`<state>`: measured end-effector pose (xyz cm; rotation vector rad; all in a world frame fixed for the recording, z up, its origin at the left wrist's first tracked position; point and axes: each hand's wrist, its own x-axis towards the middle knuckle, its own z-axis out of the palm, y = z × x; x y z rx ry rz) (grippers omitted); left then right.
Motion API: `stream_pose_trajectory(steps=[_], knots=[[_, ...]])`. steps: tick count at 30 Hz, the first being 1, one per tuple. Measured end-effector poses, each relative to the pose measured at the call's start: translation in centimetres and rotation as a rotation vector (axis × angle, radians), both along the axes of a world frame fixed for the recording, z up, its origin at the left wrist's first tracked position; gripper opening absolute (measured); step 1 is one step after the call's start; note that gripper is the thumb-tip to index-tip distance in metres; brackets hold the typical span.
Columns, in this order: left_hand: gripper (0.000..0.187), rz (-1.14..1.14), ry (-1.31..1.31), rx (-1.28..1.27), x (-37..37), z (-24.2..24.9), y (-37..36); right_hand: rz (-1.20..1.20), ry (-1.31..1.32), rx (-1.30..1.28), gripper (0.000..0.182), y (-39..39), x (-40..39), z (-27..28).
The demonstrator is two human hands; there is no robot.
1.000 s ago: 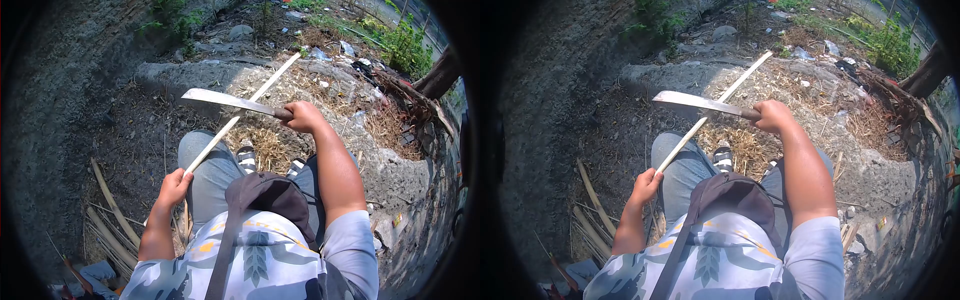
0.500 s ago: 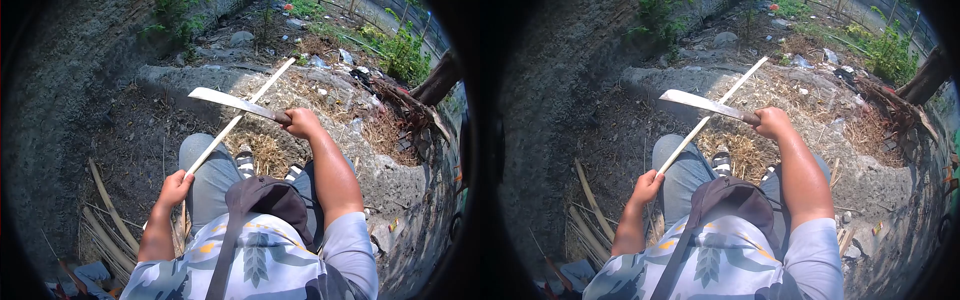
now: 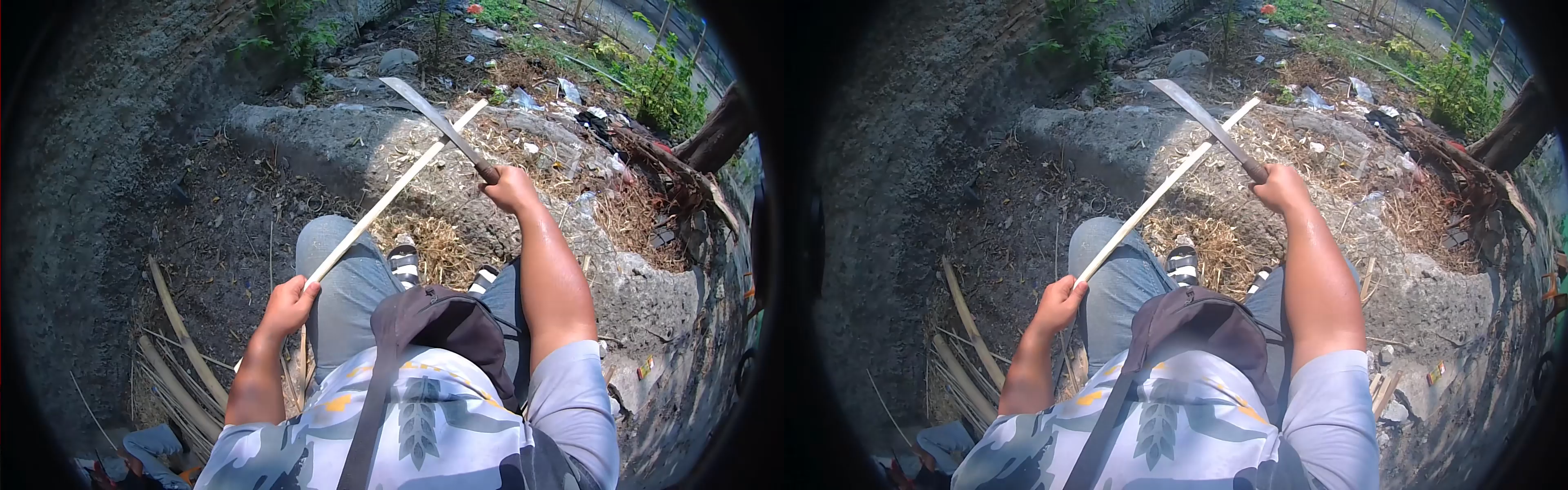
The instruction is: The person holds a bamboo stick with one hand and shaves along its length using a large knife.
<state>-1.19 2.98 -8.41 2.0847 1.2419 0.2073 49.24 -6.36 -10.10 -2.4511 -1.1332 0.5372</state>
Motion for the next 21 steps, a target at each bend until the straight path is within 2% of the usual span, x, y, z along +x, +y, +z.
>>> stream_pose_trajectory(steps=[4, 7, 9, 12, 15, 17, 19, 21], knots=[[0.046, -0.004, 0.035, -0.041, 0.5, 0.4, 0.1, 0.032, 0.019, 0.022, 0.033, -0.9, -0.5, 0.6], [0.045, 0.004, 0.021, -0.062, 0.4, 0.2, 0.3, 0.18, -0.001, 0.032, 0.032, -0.7, -1.8, 1.7], [0.045, 0.035, -0.003, -0.105, 0.2, -0.1, 0.3, 0.282, -0.078, 0.053, 0.027, -0.5, -3.5, 2.2], [0.044, 0.013, 0.015, -0.04, 0.1, 0.0, 0.1, 0.523, -0.269, 0.036, 0.023, 0.1, -5.0, 2.2], [0.043, -0.027, -0.014, 0.007, -0.2, -0.4, 0.4, 0.603, -0.342, 0.101, 0.024, 0.1, -5.1, 2.1], [0.044, -0.002, -0.048, -0.048, -0.5, -0.7, 0.6, 0.471, -0.178, 0.041, 0.025, -0.3, -3.9, 2.5], [0.044, 0.011, -0.071, -0.066, 0.0, -0.7, 0.5, 0.179, -0.021, 0.007, 0.025, -0.9, -2.2, 2.4], [0.045, 0.026, -0.073, -0.047, 0.4, -0.1, 0.0, 0.107, 0.008, 0.015, 0.027, -1.0, -0.5, 1.7]])
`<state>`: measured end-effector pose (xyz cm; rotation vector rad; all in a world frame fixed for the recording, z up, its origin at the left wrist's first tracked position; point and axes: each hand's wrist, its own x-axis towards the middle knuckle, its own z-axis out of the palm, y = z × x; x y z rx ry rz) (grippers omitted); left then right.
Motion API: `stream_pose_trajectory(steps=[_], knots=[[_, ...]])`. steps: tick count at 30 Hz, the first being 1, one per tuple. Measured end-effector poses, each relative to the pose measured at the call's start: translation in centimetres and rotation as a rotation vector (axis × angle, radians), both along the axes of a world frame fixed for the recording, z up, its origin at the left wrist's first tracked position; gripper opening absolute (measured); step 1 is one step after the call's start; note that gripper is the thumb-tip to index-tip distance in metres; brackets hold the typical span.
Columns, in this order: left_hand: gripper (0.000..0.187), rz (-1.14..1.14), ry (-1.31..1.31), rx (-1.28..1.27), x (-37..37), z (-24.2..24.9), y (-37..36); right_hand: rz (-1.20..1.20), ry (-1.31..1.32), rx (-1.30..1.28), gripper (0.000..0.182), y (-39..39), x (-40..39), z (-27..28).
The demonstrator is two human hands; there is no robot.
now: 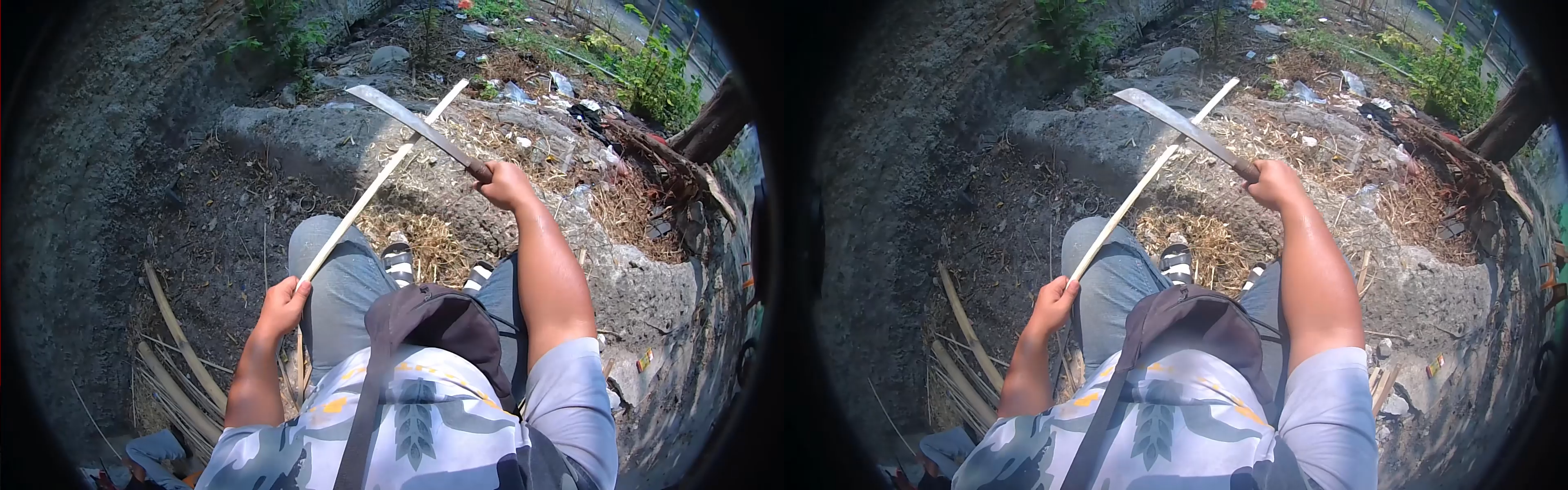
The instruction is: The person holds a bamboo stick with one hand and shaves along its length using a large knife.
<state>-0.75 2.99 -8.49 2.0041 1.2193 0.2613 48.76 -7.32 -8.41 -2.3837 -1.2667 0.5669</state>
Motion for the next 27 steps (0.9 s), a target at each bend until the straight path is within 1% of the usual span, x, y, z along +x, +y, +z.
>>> stream_pose_trajectory(steps=[2, 4, 5, 8, 11, 13, 16, 17, 18, 20, 23, 26, 27], knots=[[0.045, 0.007, 0.016, -0.015, -0.4, -0.3, 0.4, -0.034, 0.023, -0.004, 0.028, 0.1, 0.5, -1.1], [0.046, 0.012, 0.007, -0.038, -0.5, -0.9, 0.5, -0.036, 0.028, -0.015, 0.028, 0.0, -0.4, -0.6], [0.046, 0.016, -0.009, -0.051, -0.7, -1.1, 0.5, -0.02, 0.028, 0.038, 0.029, 0.1, -0.3, -1.2], [0.046, 0.02, 0.001, -0.026, -0.5, -0.8, 0.2, 0.042, 0.054, 0.04, 0.029, 0.6, -1.1, -0.6], [0.046, 0.024, 0.031, -0.004, -0.2, -0.3, 0.1, 0.201, -0.031, 0.029, 0.025, 0.9, -2.5, -0.2], [0.047, 0.02, 0.059, 0.004, -0.1, -0.4, 0.1, 0.31, -0.063, 0.013, 0.022, 0.8, -4.2, 1.0], [0.048, 0.011, 0.091, 0.018, -0.4, -0.5, 0.4, 0.49, -0.2, 0.03, 0.024, 0.8, -4.0, 0.5], [0.049, 0.01, 0.086, 0.011, -0.4, -0.4, 0.4, 0.425, -0.126, -0.021, 0.026, 0.6, -3.3, 0.8], [0.049, 0.009, 0.079, 0.003, -0.5, -0.2, 0.3, 0.24, -0.04, -0.035, 0.027, 0.2, -1.7, 0.6], [0.049, -0.005, 0.079, 0.042, 0.0, 0.2, 0.2, 0.007, 0.073, -0.029, 0.03, 0.6, 0.6, -1.3], [0.048, -0.019, 0.084, 0.064, 0.1, 0.7, 0.0, -0.165, 0.402, 0.031, 0.033, 0.7, 2.0, -3.2], [0.048, -0.014, 0.069, 0.021, 0.2, 0.5, 0.1, -0.122, 0.284, 0.072, 0.034, 0.7, 1.2, -3.2], [0.048, -0.004, 0.061, 0.009, 0.1, 0.4, 0.1, -0.091, 0.269, 0.044, 0.033, 0.7, 0.9, -2.5]])
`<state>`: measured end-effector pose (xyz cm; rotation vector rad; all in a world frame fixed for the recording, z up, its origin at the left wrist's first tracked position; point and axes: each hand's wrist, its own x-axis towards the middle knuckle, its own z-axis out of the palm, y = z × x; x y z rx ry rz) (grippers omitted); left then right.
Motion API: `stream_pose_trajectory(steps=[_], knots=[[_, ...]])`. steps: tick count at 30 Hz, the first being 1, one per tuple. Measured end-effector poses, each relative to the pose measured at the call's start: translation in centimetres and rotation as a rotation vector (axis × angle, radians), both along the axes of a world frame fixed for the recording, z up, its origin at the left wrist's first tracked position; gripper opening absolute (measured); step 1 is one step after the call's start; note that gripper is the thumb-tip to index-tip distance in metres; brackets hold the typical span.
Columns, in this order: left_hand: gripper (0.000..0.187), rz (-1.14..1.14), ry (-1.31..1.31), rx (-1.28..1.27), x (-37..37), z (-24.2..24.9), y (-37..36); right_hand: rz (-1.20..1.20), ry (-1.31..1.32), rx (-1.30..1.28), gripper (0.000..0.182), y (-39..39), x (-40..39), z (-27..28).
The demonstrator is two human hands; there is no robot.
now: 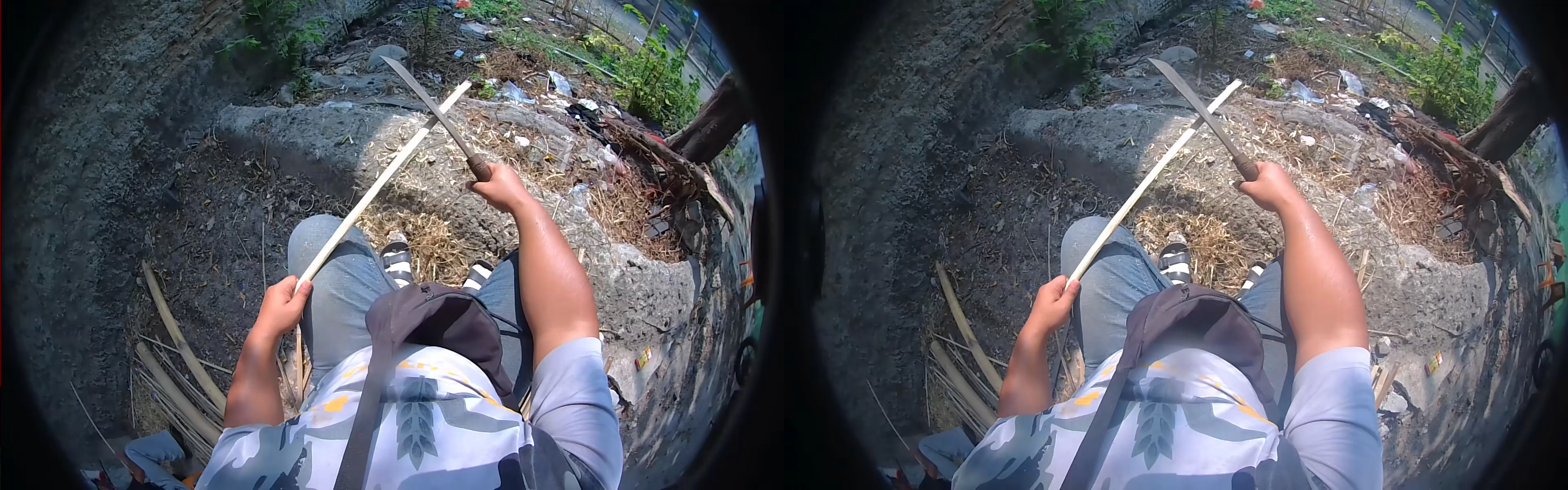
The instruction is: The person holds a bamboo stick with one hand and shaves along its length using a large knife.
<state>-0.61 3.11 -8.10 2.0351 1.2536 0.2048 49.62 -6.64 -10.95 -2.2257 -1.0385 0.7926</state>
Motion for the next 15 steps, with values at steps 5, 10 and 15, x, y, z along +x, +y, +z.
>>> stream_pose_trajectory(steps=[5, 10, 15], knots=[[0.047, 0.014, -0.001, 0.01, -0.3, -0.4, 0.0, 0.279, -0.217, -0.005, 0.031, 0.0, -3.3, 2.2], [0.047, 0.008, 0.051, 0.016, -0.2, 0.2, 0.0, 0.533, -0.467, -0.04, 0.026, 0.5, -5.9, 3.5], [0.047, -0.004, -0.041, -0.014, -0.8, -1.0, 0.3, 0.335, -0.295, -0.034, 0.032, -0.2, -2.5, 2.4]])
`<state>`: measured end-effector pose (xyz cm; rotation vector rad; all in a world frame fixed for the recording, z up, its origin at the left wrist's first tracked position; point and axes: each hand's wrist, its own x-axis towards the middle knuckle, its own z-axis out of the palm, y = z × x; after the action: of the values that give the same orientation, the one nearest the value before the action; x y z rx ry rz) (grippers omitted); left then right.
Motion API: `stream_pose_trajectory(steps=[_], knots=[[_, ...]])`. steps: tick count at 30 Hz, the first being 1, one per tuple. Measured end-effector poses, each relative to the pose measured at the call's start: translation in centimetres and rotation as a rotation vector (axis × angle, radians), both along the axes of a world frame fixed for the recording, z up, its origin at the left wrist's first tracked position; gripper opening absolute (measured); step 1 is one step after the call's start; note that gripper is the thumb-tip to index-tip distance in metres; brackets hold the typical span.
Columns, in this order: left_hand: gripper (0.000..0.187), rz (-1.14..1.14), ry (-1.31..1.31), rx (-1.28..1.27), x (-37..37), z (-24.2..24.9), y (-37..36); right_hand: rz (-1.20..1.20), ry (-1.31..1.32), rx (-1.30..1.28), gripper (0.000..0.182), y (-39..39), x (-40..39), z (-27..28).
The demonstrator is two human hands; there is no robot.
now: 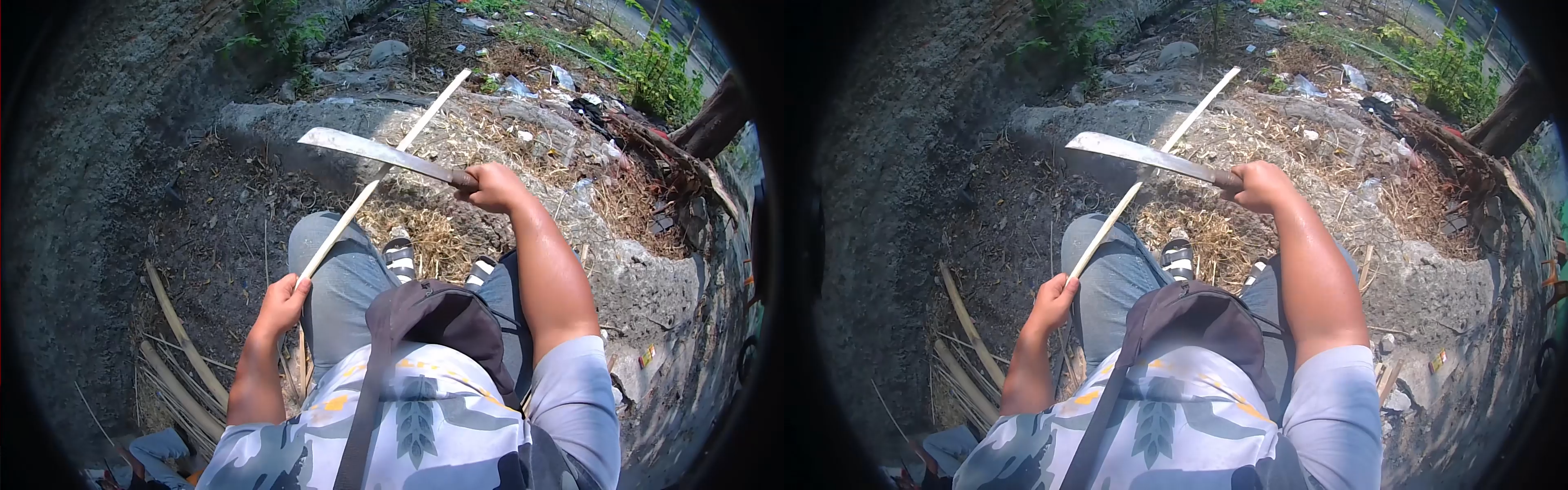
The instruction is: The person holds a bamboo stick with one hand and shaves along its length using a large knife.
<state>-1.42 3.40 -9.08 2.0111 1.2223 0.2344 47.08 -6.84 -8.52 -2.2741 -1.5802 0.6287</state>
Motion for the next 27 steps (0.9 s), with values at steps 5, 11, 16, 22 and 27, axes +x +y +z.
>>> stream_pose_trajectory(steps=[5, 11, 16, 22, 27], knots=[[0.047, 0.001, 0.068, 0.026, 0.5, 1.0, -0.2, -0.391, 0.212, 0.021, 0.04, 0.2, 2.9, -1.6], [0.048, 0.006, 0.084, 0.022, 0.6, 0.7, -0.1, -0.224, 0.141, 0.077, 0.041, 0.3, 1.4, -2.0], [0.048, 0.013, 0.109, 0.03, 0.7, 1.1, -0.3, 0.089, -0.048, -0.022, 0.037, 0.3, -3.1, 1.8], [0.049, 0.014, 0.07, 0.046, 0.5, 0.5, -0.2, 0.123, -0.011, -0.011, 0.04, 0.1, -2.3, 2.1], [0.049, 0.03, 0.137, 0.09, 1.1, 1.1, -0.7, -0.173, 0.194, 0.008, 0.053, 0.0, 1.2, 0.2]])
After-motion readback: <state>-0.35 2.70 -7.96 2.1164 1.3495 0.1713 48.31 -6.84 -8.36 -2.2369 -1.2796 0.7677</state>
